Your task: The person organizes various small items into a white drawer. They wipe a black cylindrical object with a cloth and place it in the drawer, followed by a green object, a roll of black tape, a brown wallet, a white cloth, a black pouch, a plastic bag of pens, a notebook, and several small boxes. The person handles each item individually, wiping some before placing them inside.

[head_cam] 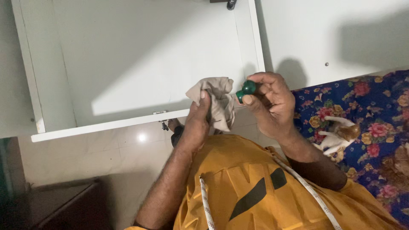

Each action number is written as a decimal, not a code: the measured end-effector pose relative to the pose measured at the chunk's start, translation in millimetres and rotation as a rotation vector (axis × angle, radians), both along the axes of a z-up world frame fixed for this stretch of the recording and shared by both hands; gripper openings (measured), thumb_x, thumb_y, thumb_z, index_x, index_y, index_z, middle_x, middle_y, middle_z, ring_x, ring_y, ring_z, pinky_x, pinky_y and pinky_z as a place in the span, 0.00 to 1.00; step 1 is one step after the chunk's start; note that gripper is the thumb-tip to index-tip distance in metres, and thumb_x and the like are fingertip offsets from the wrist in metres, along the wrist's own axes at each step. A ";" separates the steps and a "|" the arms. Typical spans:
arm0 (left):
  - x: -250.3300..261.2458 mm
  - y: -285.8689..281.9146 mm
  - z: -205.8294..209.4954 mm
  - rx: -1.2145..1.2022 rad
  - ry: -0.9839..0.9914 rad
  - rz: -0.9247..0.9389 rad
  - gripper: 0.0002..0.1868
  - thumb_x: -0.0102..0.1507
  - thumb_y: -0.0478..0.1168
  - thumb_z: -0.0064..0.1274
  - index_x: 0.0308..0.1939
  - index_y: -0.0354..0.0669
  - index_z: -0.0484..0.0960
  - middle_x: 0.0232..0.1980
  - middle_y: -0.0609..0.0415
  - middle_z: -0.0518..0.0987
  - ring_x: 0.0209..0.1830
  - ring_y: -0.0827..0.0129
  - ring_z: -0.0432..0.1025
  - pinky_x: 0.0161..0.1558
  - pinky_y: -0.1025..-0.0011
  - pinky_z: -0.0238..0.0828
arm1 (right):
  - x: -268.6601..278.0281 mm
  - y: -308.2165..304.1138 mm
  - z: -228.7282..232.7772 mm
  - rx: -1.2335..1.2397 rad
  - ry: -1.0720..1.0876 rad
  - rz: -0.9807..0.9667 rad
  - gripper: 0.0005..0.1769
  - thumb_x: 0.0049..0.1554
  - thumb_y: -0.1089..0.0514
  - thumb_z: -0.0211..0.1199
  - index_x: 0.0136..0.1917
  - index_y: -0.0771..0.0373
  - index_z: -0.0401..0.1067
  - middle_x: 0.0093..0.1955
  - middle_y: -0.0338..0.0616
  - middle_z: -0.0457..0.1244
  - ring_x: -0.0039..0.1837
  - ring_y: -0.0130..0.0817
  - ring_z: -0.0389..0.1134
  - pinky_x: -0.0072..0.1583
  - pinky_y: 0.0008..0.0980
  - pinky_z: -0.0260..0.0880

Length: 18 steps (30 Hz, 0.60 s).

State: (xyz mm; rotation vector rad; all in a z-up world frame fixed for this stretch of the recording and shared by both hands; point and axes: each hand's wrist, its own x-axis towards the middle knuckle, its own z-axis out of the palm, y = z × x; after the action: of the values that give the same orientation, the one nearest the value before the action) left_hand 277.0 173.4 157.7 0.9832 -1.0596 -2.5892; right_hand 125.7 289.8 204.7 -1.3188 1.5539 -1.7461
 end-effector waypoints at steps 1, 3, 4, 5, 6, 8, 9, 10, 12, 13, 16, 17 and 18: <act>2.2 -2.9 3.7 -0.066 -0.115 -0.064 0.37 0.69 0.63 0.30 0.77 0.47 0.54 0.73 0.44 0.66 0.71 0.58 0.65 0.64 0.60 0.68 | 1.0 -5.8 -3.7 -0.002 0.013 -0.018 0.16 0.67 0.64 0.63 0.65 0.68 0.63 0.52 0.45 0.67 0.52 0.25 0.72 0.52 0.24 0.78; 2.5 6.6 13.1 -0.264 0.097 -0.078 0.36 0.71 0.55 0.37 0.79 0.46 0.51 0.75 0.40 0.64 0.74 0.54 0.62 0.68 0.58 0.67 | 4.7 -20.6 -12.8 -0.006 0.037 -0.055 0.15 0.67 0.65 0.62 0.63 0.69 0.62 0.51 0.47 0.66 0.52 0.26 0.73 0.51 0.25 0.78; 2.0 9.7 16.4 -0.362 0.202 -0.083 0.36 0.71 0.52 0.41 0.80 0.46 0.49 0.77 0.38 0.63 0.76 0.53 0.61 0.70 0.57 0.66 | 8.7 -23.0 -15.6 0.023 -0.008 -0.074 0.14 0.66 0.65 0.62 0.62 0.68 0.62 0.50 0.46 0.67 0.50 0.25 0.72 0.49 0.23 0.76; 1.6 7.4 16.9 -0.585 0.184 -0.033 0.34 0.72 0.47 0.41 0.80 0.44 0.52 0.77 0.38 0.63 0.78 0.52 0.61 0.73 0.56 0.65 | 14.1 -23.2 -18.5 0.053 -0.054 -0.088 0.13 0.66 0.66 0.62 0.61 0.67 0.62 0.49 0.45 0.67 0.48 0.23 0.71 0.47 0.22 0.74; 0.7 4.4 16.0 -0.807 0.162 0.019 0.32 0.73 0.43 0.42 0.80 0.43 0.54 0.78 0.38 0.64 0.79 0.51 0.62 0.76 0.55 0.64 | 16.6 -23.8 -21.5 0.084 -0.099 -0.101 0.12 0.66 0.66 0.62 0.60 0.65 0.62 0.48 0.44 0.67 0.45 0.22 0.71 0.44 0.20 0.73; 3.0 1.2 13.6 -1.086 0.142 0.112 0.29 0.75 0.37 0.44 0.80 0.41 0.57 0.78 0.37 0.65 0.80 0.49 0.63 0.80 0.54 0.64 | 16.1 -33.3 -32.4 0.067 -0.314 -0.031 0.08 0.66 0.68 0.61 0.57 0.66 0.65 0.49 0.45 0.67 0.47 0.25 0.71 0.49 0.28 0.78; 4.1 1.7 12.8 -1.140 0.153 0.145 0.29 0.75 0.36 0.46 0.80 0.41 0.58 0.78 0.37 0.66 0.80 0.48 0.63 0.80 0.55 0.65 | 16.0 -34.6 -37.2 0.060 -0.425 -0.001 0.06 0.66 0.69 0.60 0.55 0.66 0.67 0.49 0.46 0.67 0.48 0.27 0.72 0.51 0.31 0.81; 5.8 1.7 12.3 -1.194 0.164 0.178 0.28 0.76 0.35 0.47 0.79 0.40 0.59 0.78 0.36 0.67 0.80 0.47 0.64 0.80 0.55 0.66 | 15.0 -32.5 -39.7 0.073 -0.509 0.004 0.05 0.66 0.70 0.60 0.55 0.66 0.67 0.49 0.46 0.67 0.49 0.27 0.72 0.51 0.31 0.80; 8.2 -1.4 11.3 -1.307 0.103 0.209 0.26 0.73 0.38 0.52 0.74 0.38 0.65 0.69 0.36 0.73 0.72 0.47 0.70 0.71 0.56 0.72 | 11.9 -29.7 -41.9 0.096 -0.669 0.018 0.05 0.66 0.71 0.59 0.54 0.66 0.68 0.50 0.46 0.68 0.50 0.28 0.71 0.52 0.31 0.79; 8.6 -4.2 11.4 -1.366 0.073 0.223 0.26 0.71 0.40 0.54 0.71 0.38 0.68 0.65 0.36 0.75 0.67 0.47 0.73 0.67 0.57 0.75 | 12.2 -30.8 -42.6 0.100 -0.727 0.052 0.03 0.66 0.70 0.59 0.53 0.67 0.68 0.50 0.47 0.68 0.50 0.29 0.72 0.52 0.32 0.79; 11.0 -11.0 10.5 -1.316 0.053 0.250 0.21 0.68 0.43 0.58 0.60 0.34 0.75 0.47 0.43 0.80 0.45 0.54 0.80 0.46 0.61 0.81 | 13.8 -31.9 -39.3 0.103 -0.853 0.161 0.02 0.68 0.67 0.57 0.52 0.68 0.69 0.48 0.48 0.68 0.50 0.32 0.73 0.52 0.36 0.80; 11.9 -12.8 9.2 -1.295 0.051 0.255 0.18 0.69 0.43 0.57 0.57 0.35 0.76 0.44 0.44 0.80 0.43 0.56 0.80 0.43 0.61 0.79 | 16.2 -31.3 -37.9 0.100 -0.867 0.202 0.04 0.68 0.65 0.56 0.53 0.68 0.70 0.48 0.49 0.69 0.49 0.33 0.73 0.51 0.36 0.80; 12.5 -14.4 7.6 -1.274 0.050 0.260 0.14 0.71 0.43 0.56 0.54 0.35 0.77 0.41 0.46 0.80 0.40 0.58 0.80 0.41 0.62 0.78 | 18.0 -31.0 -36.6 0.095 -0.880 0.243 0.05 0.69 0.64 0.55 0.53 0.69 0.70 0.48 0.50 0.69 0.48 0.33 0.73 0.50 0.37 0.80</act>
State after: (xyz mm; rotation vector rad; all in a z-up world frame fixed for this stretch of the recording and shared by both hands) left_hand 289.5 159.0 165.3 0.5965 -1.9335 -1.2204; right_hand 143.6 258.8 168.1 -0.5126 0.9089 -1.7091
